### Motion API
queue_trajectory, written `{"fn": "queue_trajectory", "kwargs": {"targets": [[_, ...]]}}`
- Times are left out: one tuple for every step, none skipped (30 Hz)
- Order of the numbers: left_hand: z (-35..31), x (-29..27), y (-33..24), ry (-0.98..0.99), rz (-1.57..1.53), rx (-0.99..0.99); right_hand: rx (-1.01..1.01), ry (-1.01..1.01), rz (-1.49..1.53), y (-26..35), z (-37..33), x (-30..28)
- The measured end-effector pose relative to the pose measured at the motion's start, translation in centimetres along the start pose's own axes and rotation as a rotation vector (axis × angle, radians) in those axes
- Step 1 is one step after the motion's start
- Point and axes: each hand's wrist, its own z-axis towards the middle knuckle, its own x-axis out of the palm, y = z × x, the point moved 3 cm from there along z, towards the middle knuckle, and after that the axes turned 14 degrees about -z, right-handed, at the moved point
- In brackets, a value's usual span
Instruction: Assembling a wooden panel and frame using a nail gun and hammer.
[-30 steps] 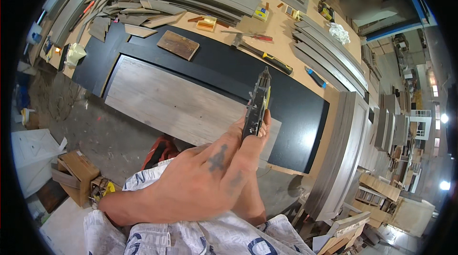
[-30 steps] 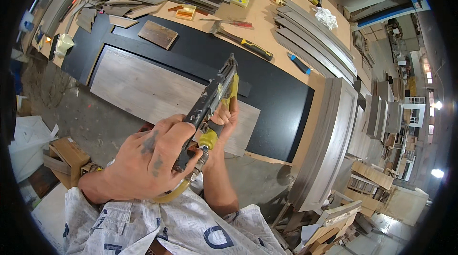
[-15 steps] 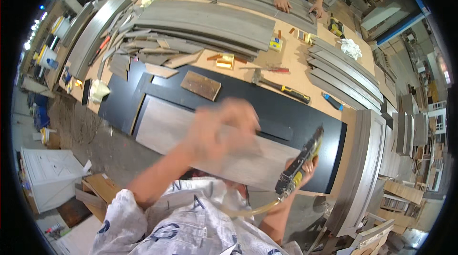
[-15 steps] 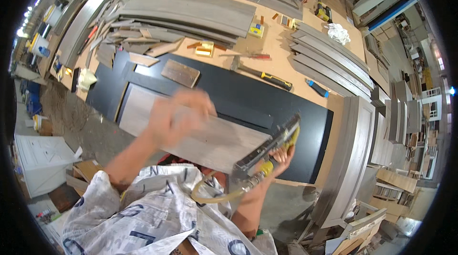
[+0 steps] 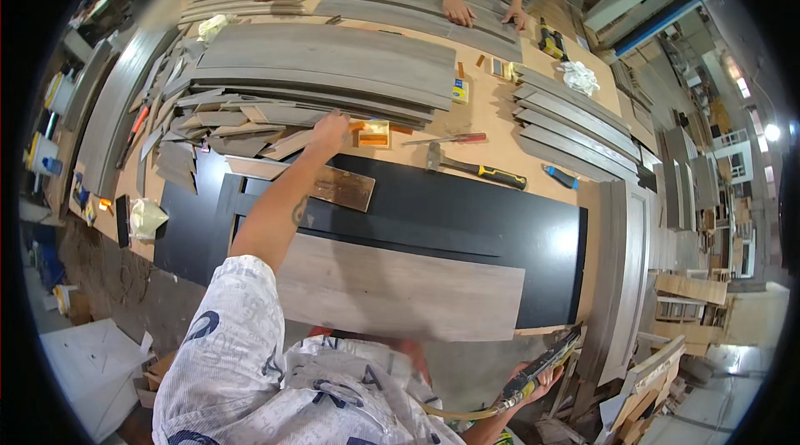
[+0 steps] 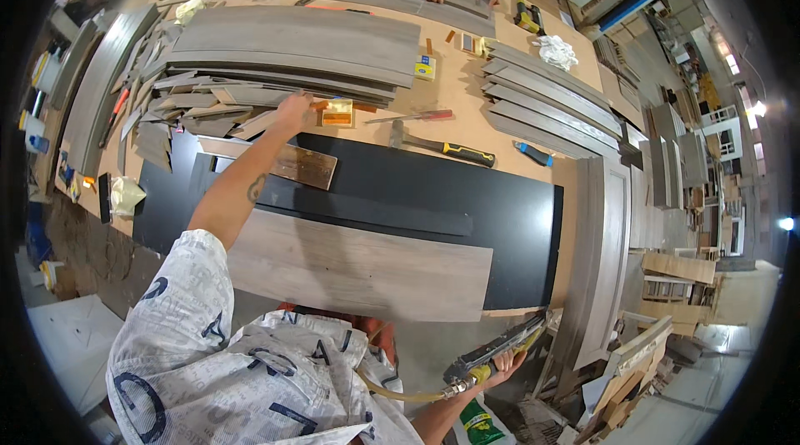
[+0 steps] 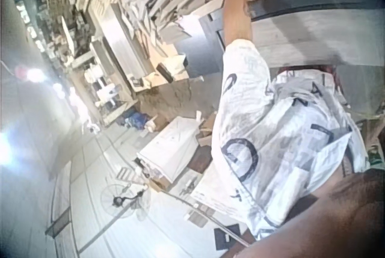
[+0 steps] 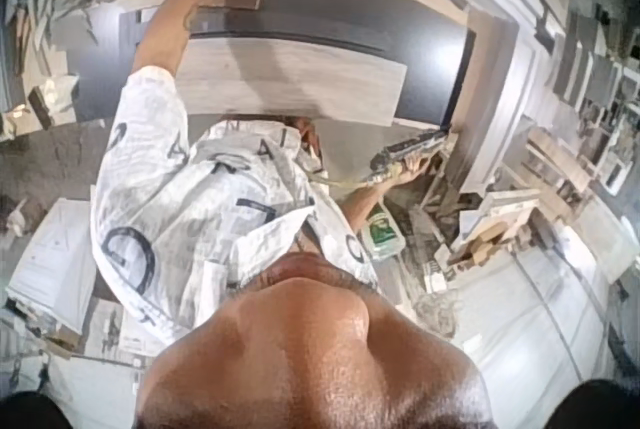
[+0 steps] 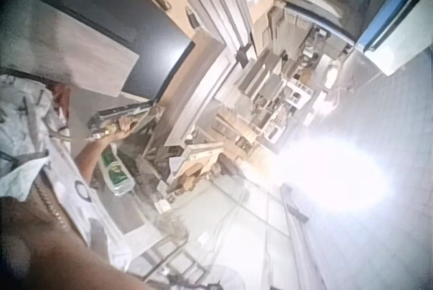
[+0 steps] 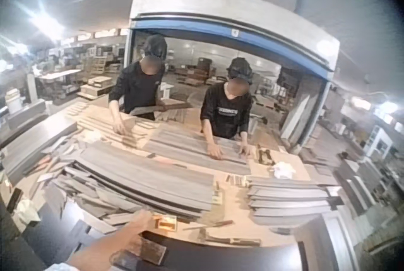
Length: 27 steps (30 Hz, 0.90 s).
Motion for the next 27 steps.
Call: {"fn": "queue_trajectory", "kwargs": {"targets": [[-0.4, -0.1, -0.3, 0.043, 0.041, 0.023, -0.015, 0.004, 0.0, -0.2, -0.4, 0.2], [-0.8, -0.4, -0.8, 0.084, 0.085, 0.046, -0.021, -0.048, -0.045, -0.2, -0.8, 0.3], [-1.1, -0.8, -0.6, 0.168, 0.17, 0.057, -0.02, -0.097, -0.082, -0.6, -1.0, 0.5], [-1.4, -1.1, -0.8, 0.163, 0.175, 0.072, -0.032, -0.089, -0.074, -1.4, -0.8, 1.3], [-1.8, -1.5, -1.0, 0.113, 0.176, 0.11, -0.044, -0.122, -0.03, -2.1, -0.3, 1.9], [-2.3, -1.9, -1.3, 0.067, 0.174, 0.153, -0.061, -0.157, 0.015, -2.8, -0.1, 2.7], [-3.0, -2.8, -2.5, -0.093, 0.103, 0.26, -0.039, -0.17, 0.038, -3.2, 0.2, 3.4], [-3.7, -3.1, -3.4, -0.092, 0.102, 0.286, -0.062, -0.164, 0.045, -3.6, 0.5, 3.8], [-4.6, -4.6, -5.1, -0.158, -0.117, 0.271, -0.006, -0.09, 0.072, -4.3, 0.8, 4.5], [-5.4, -5.9, -7.3, -0.206, -0.346, 0.264, 0.034, -0.016, 0.095, -5.0, 1.2, 5.1], [-6.7, -6.9, -10.3, -0.05, -0.754, 0.112, 0.041, 0.031, 0.082, -5.5, 1.6, 5.3], [-9.2, -8.5, -14.1, 0.139, -1.136, -0.073, 0.05, 0.071, 0.068, -5.8, 1.9, 5.3], [-11.7, -10.5, -17.7, 0.267, -1.254, -0.089, 0.085, 0.008, 0.019, -6.4, 2.5, 4.7], [-13.9, -12.3, -21.7, 0.405, -1.372, -0.105, 0.113, -0.056, -0.034, -6.8, 3.3, 4.6], [-15.9, -14.5, -26.2, 0.478, -1.376, -0.041, 0.136, 0.039, -0.069, -7.7, 4.0, 6.1], [-18.0, -16.3, -29.5, 0.534, -1.37, 0.013, 0.177, 0.133, -0.098, -9.3, 4.6, 7.3], [-19.6, -17.6, -31.5, 0.584, -1.352, 0.041, 0.181, 0.189, -0.066, -10.6, 5.1, 8.5], [-20.9, -18.7, -32.7, 0.622, -1.33, 0.061, 0.197, 0.247, -0.029, -11.8, 5.3, 9.6], [-21.9, -20.2, -33.8, 0.643, -1.281, 0.088, 0.193, 0.259, -0.012, -12.7, 5.4, 10.7], [-22.6, -20.8, -34.4, 0.65, -1.19, 0.113, 0.187, 0.263, -0.025, -13.5, 5.3, 11.8], [-23.0, -21.5, -34.9, 0.627, -1.144, 0.137, 0.184, 0.267, -0.035, -14.4, 5.3, 12.9], [-23.5, -21.9, -35.0, 0.603, -1.099, 0.15, 0.192, 0.271, -0.01, -15.0, 5.1, 13.6], [-23.4, -22.2, -34.9, 0.594, -1.076, 0.14, 0.199, 0.287, -0.039, -15.4, 5.0, 14.2], [-23.5, -22.3, -35.3, 0.623, -1.07, 0.149, 0.203, 0.308, -0.068, -15.3, 4.7, 14.7], [-23.6, -22.4, -35.4, 0.654, -1.065, 0.158, 0.213, 0.318, -0.072, -15.3, 4.4, 15.1], [-23.9, -22.6, -35.3, 0.649, -1.041, 0.155, 0.214, 0.324, -0.048, -15.4, 4.1, 15.1], [-23.7, -22.6, -35.2, 0.696, -1.075, 0.132, 0.228, 0.356, -0.056, -15.6, 4.1, 15.2]]}}
